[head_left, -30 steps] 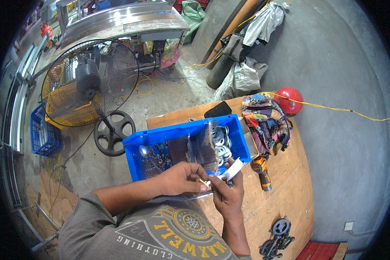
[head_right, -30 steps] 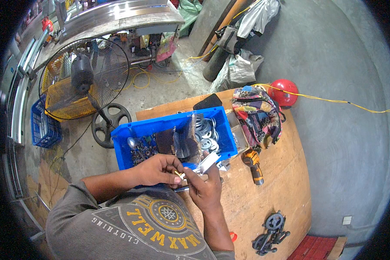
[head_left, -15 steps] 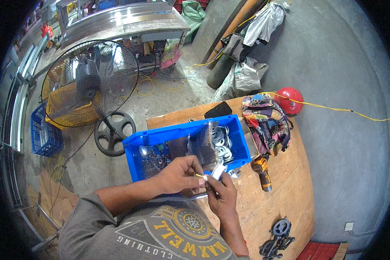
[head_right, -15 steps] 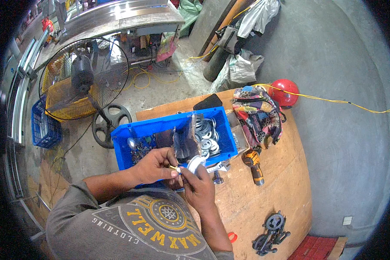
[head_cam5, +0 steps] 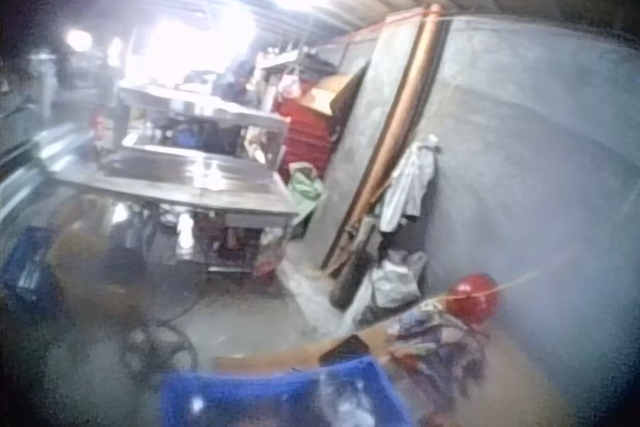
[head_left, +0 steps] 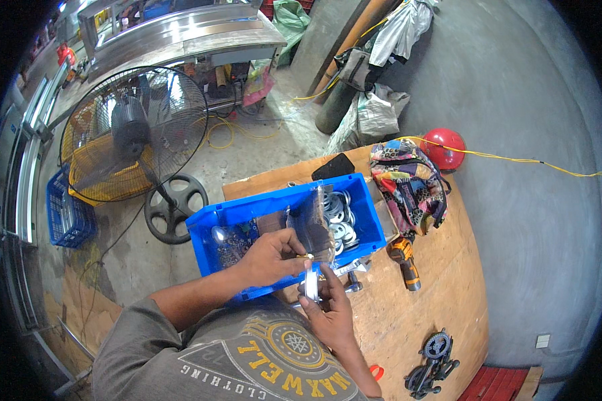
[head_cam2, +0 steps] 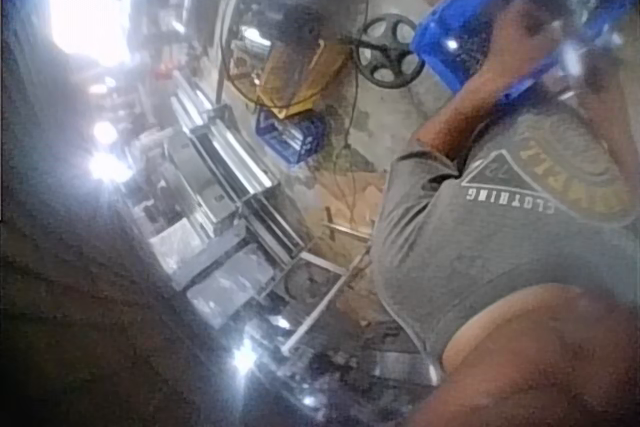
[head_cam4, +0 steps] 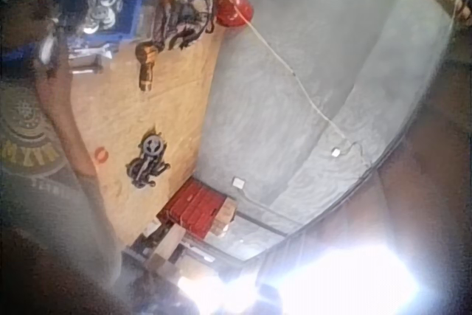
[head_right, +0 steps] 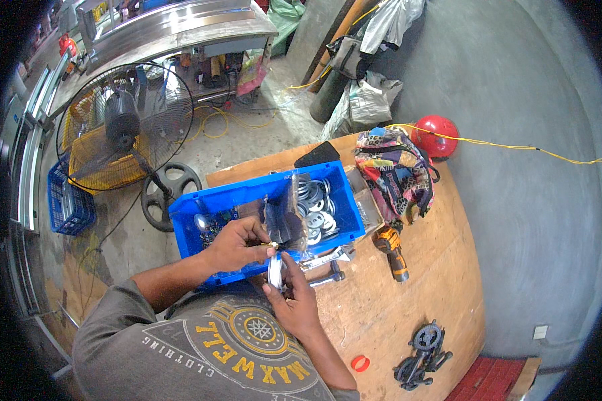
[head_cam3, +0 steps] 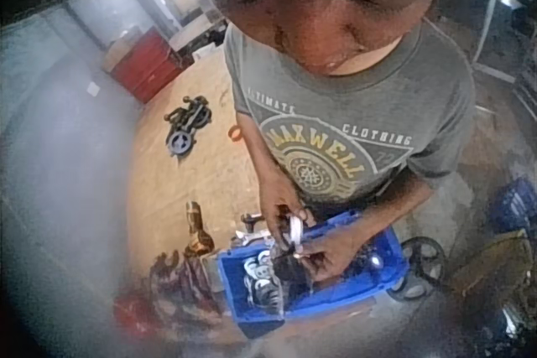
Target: The person repeatedly picks small metal components from a blue bin and attaches them to a white plastic piece, then places the assembled unit back into the bin. The process is repeated continuously throughout the clip.
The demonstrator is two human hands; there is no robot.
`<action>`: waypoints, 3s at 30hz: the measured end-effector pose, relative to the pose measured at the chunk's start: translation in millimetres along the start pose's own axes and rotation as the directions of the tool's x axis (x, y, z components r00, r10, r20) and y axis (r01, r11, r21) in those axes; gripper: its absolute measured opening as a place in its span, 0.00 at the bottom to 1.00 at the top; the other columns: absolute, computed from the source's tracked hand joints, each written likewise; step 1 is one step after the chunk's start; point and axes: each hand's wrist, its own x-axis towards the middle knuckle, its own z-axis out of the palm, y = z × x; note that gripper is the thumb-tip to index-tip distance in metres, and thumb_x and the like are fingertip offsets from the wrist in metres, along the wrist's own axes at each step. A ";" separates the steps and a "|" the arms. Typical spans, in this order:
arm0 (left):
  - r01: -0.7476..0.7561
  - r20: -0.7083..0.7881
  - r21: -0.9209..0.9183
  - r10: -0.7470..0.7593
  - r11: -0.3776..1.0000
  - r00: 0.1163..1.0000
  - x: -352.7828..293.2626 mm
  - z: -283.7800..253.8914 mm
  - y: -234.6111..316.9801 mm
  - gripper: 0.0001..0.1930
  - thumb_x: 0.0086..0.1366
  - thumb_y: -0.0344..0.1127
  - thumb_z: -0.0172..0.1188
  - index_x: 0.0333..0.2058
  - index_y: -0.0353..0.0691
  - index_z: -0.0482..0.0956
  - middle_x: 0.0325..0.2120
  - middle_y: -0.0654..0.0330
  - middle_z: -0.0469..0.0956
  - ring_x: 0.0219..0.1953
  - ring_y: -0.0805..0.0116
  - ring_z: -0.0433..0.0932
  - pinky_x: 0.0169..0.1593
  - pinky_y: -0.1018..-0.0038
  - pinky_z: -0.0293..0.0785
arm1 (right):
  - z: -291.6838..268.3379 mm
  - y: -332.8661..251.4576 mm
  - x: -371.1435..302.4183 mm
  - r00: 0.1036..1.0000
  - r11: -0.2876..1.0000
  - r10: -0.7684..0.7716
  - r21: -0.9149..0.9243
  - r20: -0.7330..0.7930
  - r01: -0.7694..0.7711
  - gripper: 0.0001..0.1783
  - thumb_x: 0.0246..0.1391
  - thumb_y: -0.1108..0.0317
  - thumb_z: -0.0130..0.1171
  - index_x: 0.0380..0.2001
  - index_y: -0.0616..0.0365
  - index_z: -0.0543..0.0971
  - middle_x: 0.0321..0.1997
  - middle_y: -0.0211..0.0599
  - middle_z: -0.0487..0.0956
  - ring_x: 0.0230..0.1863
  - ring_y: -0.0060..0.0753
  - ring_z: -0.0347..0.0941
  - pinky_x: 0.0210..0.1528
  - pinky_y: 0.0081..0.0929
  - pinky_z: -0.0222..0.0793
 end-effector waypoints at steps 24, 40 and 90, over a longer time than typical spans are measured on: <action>-0.435 0.276 0.312 0.357 0.845 0.892 -19.6 19.4 12.0 0.08 0.58 0.34 0.68 0.34 0.37 0.83 0.28 0.52 0.82 0.31 0.56 0.83 0.36 0.66 0.77 | -31.5 -17.3 38.2 0.999 0.889 0.028 0.457 -0.025 -0.013 0.34 0.59 0.60 0.61 0.65 0.57 0.61 0.57 0.52 0.75 0.50 0.34 0.78 0.21 0.14 0.71; -0.391 0.053 0.444 0.411 0.806 0.910 -10.0 7.7 30.0 0.07 0.58 0.29 0.66 0.35 0.37 0.83 0.31 0.56 0.82 0.34 0.59 0.82 0.37 0.68 0.77 | -9.7 -21.7 0.5 0.988 0.947 0.063 0.304 0.138 -0.103 0.45 0.60 0.76 0.55 0.72 0.54 0.40 0.56 0.51 0.74 0.53 0.33 0.73 0.54 0.29 0.69; -0.127 -0.108 -0.229 0.104 0.965 0.989 -15.2 2.5 15.6 0.07 0.63 0.29 0.65 0.37 0.33 0.79 0.33 0.58 0.82 0.38 0.75 0.79 0.42 0.76 0.77 | -1.2 14.6 30.9 0.981 0.986 0.024 0.158 0.191 -0.055 0.56 0.61 0.36 0.48 0.71 0.61 0.31 0.47 0.49 0.77 0.45 0.31 0.73 0.43 0.25 0.67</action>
